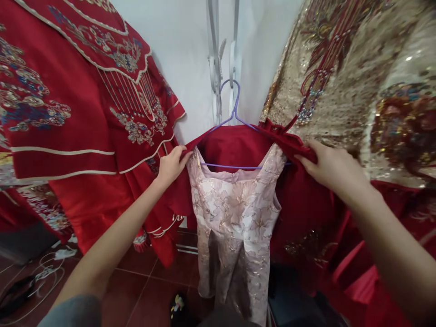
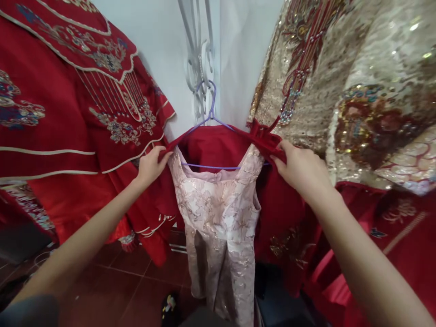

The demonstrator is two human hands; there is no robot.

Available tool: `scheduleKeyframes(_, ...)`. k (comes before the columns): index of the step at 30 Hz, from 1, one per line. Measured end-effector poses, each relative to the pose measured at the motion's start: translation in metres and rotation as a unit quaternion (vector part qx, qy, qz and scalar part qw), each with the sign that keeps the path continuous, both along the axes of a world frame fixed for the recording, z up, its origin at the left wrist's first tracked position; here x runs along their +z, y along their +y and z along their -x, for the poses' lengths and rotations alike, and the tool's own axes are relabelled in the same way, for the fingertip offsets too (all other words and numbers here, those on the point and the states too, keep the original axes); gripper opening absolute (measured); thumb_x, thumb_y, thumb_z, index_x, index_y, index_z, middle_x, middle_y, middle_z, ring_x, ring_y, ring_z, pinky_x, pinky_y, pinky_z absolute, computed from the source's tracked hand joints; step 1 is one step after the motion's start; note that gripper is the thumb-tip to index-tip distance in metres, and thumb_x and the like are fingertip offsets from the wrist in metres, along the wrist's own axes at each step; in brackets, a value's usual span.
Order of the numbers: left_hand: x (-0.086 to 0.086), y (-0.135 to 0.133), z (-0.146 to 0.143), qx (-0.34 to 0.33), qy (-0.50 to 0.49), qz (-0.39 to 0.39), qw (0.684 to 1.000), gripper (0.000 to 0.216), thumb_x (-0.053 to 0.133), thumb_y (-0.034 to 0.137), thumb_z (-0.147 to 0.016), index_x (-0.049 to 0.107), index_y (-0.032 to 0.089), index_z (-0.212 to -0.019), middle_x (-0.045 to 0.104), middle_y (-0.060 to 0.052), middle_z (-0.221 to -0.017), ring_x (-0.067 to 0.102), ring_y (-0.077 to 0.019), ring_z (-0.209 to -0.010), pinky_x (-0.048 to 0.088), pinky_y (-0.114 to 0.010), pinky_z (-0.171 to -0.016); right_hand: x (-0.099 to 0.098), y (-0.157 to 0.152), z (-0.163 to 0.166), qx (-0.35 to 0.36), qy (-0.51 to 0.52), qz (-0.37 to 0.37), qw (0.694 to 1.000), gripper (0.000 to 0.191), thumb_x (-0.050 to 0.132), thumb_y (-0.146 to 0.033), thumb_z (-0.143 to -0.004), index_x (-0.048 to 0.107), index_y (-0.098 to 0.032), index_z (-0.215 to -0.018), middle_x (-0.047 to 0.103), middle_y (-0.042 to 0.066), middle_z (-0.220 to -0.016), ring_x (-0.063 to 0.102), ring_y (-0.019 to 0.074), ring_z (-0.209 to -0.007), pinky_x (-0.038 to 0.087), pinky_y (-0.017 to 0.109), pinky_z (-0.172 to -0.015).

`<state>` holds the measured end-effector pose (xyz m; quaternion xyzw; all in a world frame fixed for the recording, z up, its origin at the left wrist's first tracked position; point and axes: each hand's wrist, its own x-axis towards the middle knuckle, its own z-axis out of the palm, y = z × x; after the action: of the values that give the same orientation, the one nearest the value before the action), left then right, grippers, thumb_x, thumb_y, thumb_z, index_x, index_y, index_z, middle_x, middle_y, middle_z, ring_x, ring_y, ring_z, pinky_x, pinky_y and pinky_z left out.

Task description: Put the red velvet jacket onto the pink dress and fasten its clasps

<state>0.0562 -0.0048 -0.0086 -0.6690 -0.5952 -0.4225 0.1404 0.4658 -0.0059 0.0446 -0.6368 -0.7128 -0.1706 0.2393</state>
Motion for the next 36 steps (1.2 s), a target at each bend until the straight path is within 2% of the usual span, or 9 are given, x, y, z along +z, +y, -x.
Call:
scheduleKeyframes(5,0.005,0.001,-0.027,-0.001,-0.054,0.027,0.998,0.029,0.051,0.046,-0.090,0.056,0.021,-0.103,0.065,-0.006,-0.079,0.065,-0.0258,-0.080,0.041,-0.031,-0.076,-0.016,0.018,0.013,0.113,0.139,-0.073,0.981,0.025,0.060,-0.041,-0.086,0.056,-0.021,-0.100,0.067,0.008,-0.080,0.063,0.0225,-0.067,0.041,0.030,-0.063)
scheduleKeyframes(8,0.014,-0.001,-0.055,0.003,-0.153,0.002,0.988,0.030,0.049,0.049,-0.090,0.054,0.020,-0.097,0.063,-0.006,-0.077,0.063,-0.0267,-0.085,0.042,-0.034,-0.080,-0.015,0.022,0.044,0.192,0.128,-0.031,0.973,0.020,0.052,-0.041,-0.091,0.054,-0.021,-0.086,0.061,0.004,-0.066,0.058,0.0207,-0.059,0.039,0.029,-0.061)
scheduleKeyframes(11,0.020,-0.010,-0.093,-0.059,-0.227,0.003,0.972,0.026,0.049,0.047,-0.091,0.053,0.021,-0.095,0.062,-0.006,-0.080,0.062,-0.0251,-0.085,0.043,-0.034,-0.080,-0.013,0.013,0.085,0.273,0.152,-0.005,0.950,0.022,0.050,-0.042,-0.092,0.050,-0.023,-0.081,0.057,0.001,-0.062,0.056,0.0193,-0.056,0.040,0.030,-0.060)
scheduleKeyframes(15,0.016,-0.020,-0.132,-0.150,-0.167,0.088,0.970,0.016,0.052,0.036,-0.091,0.051,0.023,-0.099,0.061,-0.004,-0.076,0.062,-0.0230,-0.070,0.044,-0.033,-0.073,-0.025,-0.005,0.115,0.379,0.216,0.048,0.899,0.024,0.047,-0.046,-0.093,0.049,-0.024,-0.083,0.059,-0.001,-0.067,0.058,0.0173,-0.059,0.045,0.029,-0.059)
scheduleKeyframes(20,-0.009,-0.019,-0.123,-0.122,-0.103,0.088,0.983,0.019,0.051,0.031,-0.090,0.053,0.022,-0.107,0.061,-0.003,-0.077,0.062,-0.0216,-0.070,0.047,-0.033,-0.072,-0.062,-0.001,0.105,0.457,0.307,0.118,0.826,0.031,0.061,-0.044,-0.084,0.053,-0.024,-0.107,0.069,0.006,-0.103,0.068,0.0204,-0.087,0.055,0.033,-0.071)
scheduleKeyframes(22,-0.021,-0.019,-0.117,-0.131,-0.096,0.069,0.984,0.026,0.054,0.025,-0.087,0.054,0.021,-0.112,0.064,-0.007,-0.091,0.063,-0.0214,-0.080,0.049,-0.034,-0.076,-0.072,0.004,0.101,0.464,0.335,0.114,0.812,0.030,0.060,-0.042,-0.086,0.055,-0.024,-0.109,0.069,0.007,-0.108,0.067,0.0212,-0.097,0.056,0.037,-0.080)
scheduleKeyframes(26,-0.035,-0.024,-0.119,-0.160,-0.148,0.028,0.976,0.029,0.059,0.022,-0.084,0.061,0.021,-0.112,0.064,-0.008,-0.102,0.064,-0.0187,-0.084,0.053,-0.031,-0.077,-0.078,0.009,0.108,0.417,0.426,0.085,0.798,0.028,0.062,-0.044,-0.084,0.053,-0.024,-0.101,0.069,0.005,-0.096,0.068,0.0201,-0.092,0.057,0.037,-0.081)
scheduleKeyframes(30,-0.034,-0.030,-0.129,-0.177,-0.262,-0.002,0.949,0.030,0.068,0.029,-0.080,0.059,0.022,-0.108,0.069,-0.004,-0.090,0.068,-0.0176,-0.085,0.055,-0.031,-0.079,-0.075,0.008,0.120,0.421,0.489,0.068,0.761,0.030,0.063,-0.045,-0.083,0.052,-0.025,-0.103,0.066,0.005,-0.104,0.067,0.0184,-0.092,0.058,0.032,-0.075)
scheduleKeyframes(36,-0.027,-0.032,-0.135,-0.207,-0.350,-0.015,0.913,0.019,0.072,0.030,-0.076,0.059,0.021,-0.087,0.072,-0.003,-0.087,0.070,-0.0174,-0.086,0.056,-0.033,-0.085,-0.068,0.008,0.120,0.440,0.488,0.063,0.751,0.026,0.066,-0.043,-0.081,0.056,-0.024,-0.095,0.067,0.003,-0.100,0.066,0.0186,-0.098,0.057,0.034,-0.082)
